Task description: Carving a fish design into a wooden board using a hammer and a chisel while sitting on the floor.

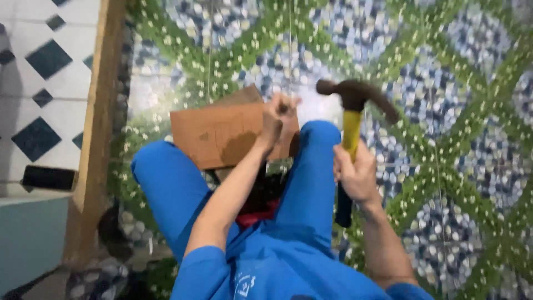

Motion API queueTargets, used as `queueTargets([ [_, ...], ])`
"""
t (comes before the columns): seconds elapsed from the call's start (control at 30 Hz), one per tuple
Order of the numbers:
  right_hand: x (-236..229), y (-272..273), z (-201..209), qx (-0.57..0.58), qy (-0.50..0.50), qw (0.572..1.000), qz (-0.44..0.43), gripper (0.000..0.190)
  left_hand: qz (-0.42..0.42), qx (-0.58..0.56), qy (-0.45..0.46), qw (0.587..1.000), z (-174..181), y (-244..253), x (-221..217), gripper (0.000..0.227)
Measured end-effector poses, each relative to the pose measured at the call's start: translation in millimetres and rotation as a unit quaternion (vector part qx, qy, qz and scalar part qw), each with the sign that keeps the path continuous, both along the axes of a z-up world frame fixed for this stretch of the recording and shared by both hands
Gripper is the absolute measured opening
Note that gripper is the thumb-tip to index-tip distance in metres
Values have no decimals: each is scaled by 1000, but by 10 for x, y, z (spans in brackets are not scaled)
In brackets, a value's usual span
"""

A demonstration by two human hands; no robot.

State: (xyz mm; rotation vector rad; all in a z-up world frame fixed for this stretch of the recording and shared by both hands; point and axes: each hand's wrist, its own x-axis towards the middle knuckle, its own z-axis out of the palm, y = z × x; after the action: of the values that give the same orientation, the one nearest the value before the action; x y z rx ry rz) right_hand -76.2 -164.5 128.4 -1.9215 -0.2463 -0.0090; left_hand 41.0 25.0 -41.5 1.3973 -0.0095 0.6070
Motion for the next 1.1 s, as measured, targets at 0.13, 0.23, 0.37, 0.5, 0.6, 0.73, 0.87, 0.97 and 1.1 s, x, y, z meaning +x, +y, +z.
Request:
queueTargets([
  [0.13,-21,-79,-455,181,101,978,-30,29,105,-46,91,989,-76,442,220,29],
  [0.23,-112,-151,-852,252,203,944,-60,25,172,-173,135,960,-246,835,354,40],
  [0.37,-81,-259,-1377,307,292,902,-83,16,168,-369,221,887,-491,1094,163,44],
  [0.5,-30,-335,-1512,337,296,890,-82,12,161,-396,244,871,-541,1150,-147,47],
  [0.6,-54,-310,-1476,330,297,892,-88,14,178,-359,199,894,-286,1050,-139,52],
  [0.73,-79,-272,-1396,319,293,897,-84,13,174,-314,120,926,25,875,-77,41],
  [0.87,-92,-307,-1479,327,286,897,-85,11,126,-183,19,975,145,689,-36,32],
  [0.97,-111,-277,-1458,329,281,898,-84,11,134,-118,31,983,29,606,6,34],
  [1.1,-125,-253,-1440,330,275,899,-86,11,153,-69,34,985,-3,568,34,38],
])
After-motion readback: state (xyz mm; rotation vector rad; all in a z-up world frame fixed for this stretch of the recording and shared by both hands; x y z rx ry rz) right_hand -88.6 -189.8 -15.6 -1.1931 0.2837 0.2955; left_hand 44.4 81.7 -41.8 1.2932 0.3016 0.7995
